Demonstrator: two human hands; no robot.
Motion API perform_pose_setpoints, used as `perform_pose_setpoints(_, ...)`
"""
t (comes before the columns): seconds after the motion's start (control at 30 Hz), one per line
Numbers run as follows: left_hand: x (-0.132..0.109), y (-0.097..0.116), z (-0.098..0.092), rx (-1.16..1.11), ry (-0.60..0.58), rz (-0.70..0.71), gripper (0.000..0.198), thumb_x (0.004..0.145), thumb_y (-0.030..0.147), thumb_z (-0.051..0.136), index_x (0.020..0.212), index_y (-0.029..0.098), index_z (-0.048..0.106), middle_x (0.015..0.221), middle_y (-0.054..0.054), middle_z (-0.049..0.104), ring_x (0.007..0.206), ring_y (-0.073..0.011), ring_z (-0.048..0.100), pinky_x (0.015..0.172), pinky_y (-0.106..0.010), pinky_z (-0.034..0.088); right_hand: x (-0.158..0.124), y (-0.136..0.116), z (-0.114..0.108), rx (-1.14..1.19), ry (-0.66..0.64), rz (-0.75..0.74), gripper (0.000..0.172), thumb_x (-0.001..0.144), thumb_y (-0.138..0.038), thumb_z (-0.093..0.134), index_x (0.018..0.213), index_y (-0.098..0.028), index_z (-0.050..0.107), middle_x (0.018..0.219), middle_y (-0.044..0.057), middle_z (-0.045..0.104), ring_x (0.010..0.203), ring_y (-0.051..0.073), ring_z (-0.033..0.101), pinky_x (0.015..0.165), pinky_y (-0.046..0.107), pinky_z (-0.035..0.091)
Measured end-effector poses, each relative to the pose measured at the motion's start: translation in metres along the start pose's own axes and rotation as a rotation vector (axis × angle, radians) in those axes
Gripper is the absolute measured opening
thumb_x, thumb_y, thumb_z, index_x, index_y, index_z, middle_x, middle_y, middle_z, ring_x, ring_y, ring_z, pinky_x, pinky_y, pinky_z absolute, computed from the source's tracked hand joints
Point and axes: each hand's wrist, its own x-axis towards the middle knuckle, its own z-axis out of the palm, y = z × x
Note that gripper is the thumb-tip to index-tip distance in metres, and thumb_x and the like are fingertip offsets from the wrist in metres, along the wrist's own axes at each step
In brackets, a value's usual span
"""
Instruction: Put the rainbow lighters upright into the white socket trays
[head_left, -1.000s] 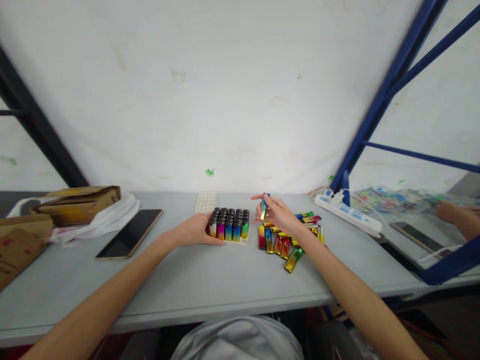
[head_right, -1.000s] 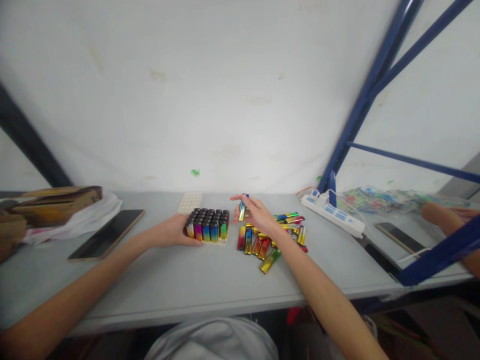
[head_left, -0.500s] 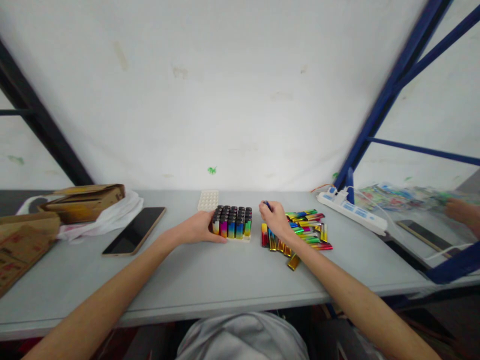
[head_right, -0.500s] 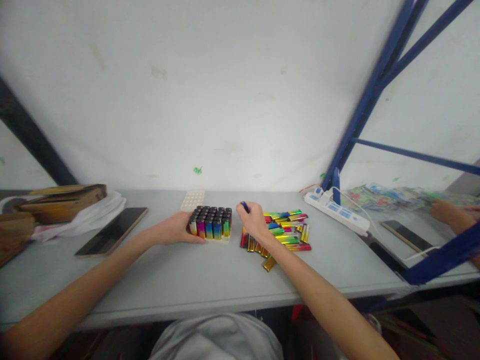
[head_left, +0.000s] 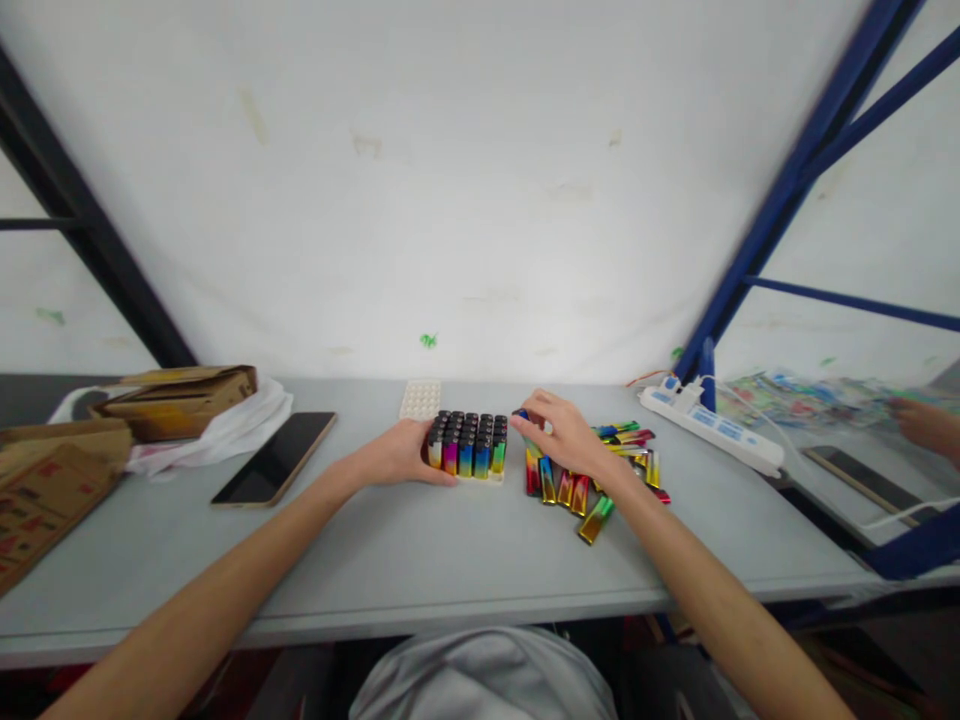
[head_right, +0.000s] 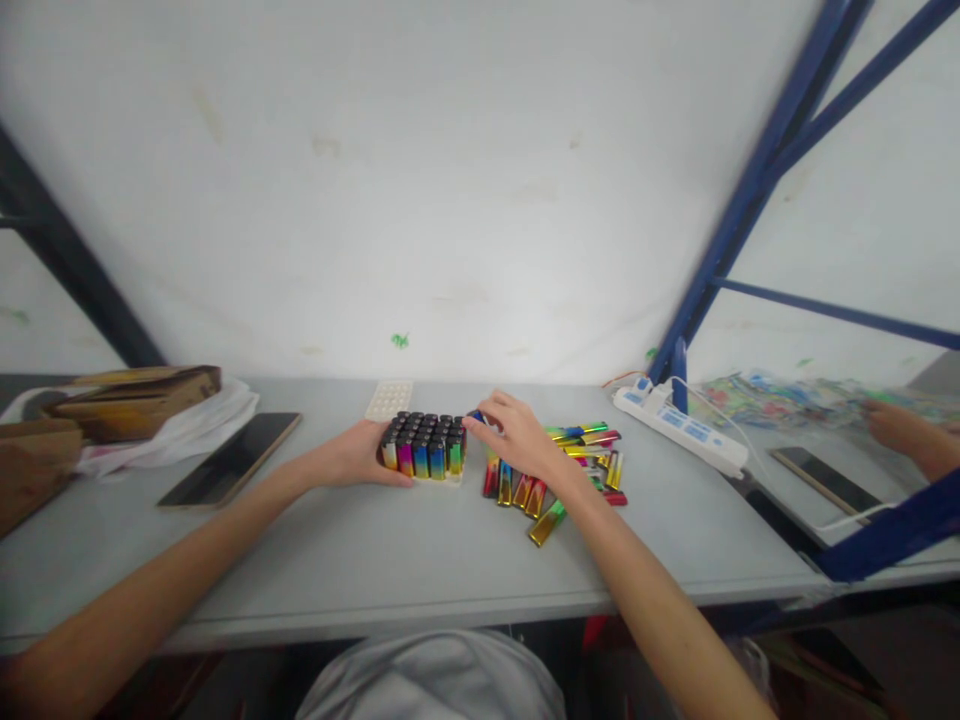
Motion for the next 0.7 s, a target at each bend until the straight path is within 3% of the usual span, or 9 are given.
perform_pose_setpoints(0.1,0.000,0.001,0.000,-0.009,-0.002,0.004,0.074,0.066,0.065,0.086,0.123,0.021,0.067,0.109,-0.004,0.080,0.101,-0.0310,0.074,0.087,-0.036,0.057,-0.002,-0.001,-0.006,0.005,-0.190,0.021,0.052,0.103,-0.060,0.053,0.070,-0.020,0.057,0.065,-0.001,0.056,0.061,0.014,0.047,0.063,0.028,0.037)
perform_pose_setpoints(0.23,-0.001,0.002,0.000,-0.003,0.005,0.010,0.075,0.067,0.063,0.087,0.126,0.022,0.066,0.113,-0.004,0.079,0.104,-0.0310,0.073,0.087,-0.035,0.057,-0.004,0.002,-0.005,0.144,-0.347,0.110,0.051,0.099,-0.060,0.060,0.072,-0.017,0.065,0.065,0.000,0.065,0.058,0.013,0.051,0.058,0.026,0.035)
perform_pose_setpoints(0.43,-0.001,0.002,0.001,0.005,0.010,-0.014,0.074,0.065,0.063,0.087,0.123,0.021,0.067,0.108,-0.004,0.079,0.099,-0.0303,0.073,0.083,-0.034,0.056,-0.004,-0.001,0.010,-0.058,-0.351,0.050,0.054,0.101,-0.057,0.060,0.068,-0.016,0.066,0.056,-0.003,0.055,0.052,0.010,0.037,0.055,0.026,0.027)
perform_pose_setpoints(0.6,0.003,0.003,0.006,0.010,0.051,-0.022,0.072,0.066,0.067,0.085,0.118,0.021,0.069,0.107,-0.004,0.079,0.096,-0.0296,0.072,0.083,-0.035,0.054,0.001,-0.009,0.017,-0.358,-0.334,-0.002,0.048,0.102,-0.053,0.063,0.073,-0.017,0.072,0.061,0.004,0.064,0.053,0.013,0.045,0.057,0.030,0.026)
perform_pose_setpoints(0.7,0.010,0.007,0.008,-0.002,0.082,-0.049,0.071,0.065,0.067,0.085,0.117,0.022,0.069,0.105,-0.003,0.079,0.094,-0.0281,0.071,0.080,-0.033,0.053,0.003,0.003,0.003,-0.387,-0.328,0.059,0.055,0.100,-0.061,0.061,0.069,-0.017,0.072,0.059,0.005,0.066,0.053,0.014,0.047,0.057,0.029,0.028)
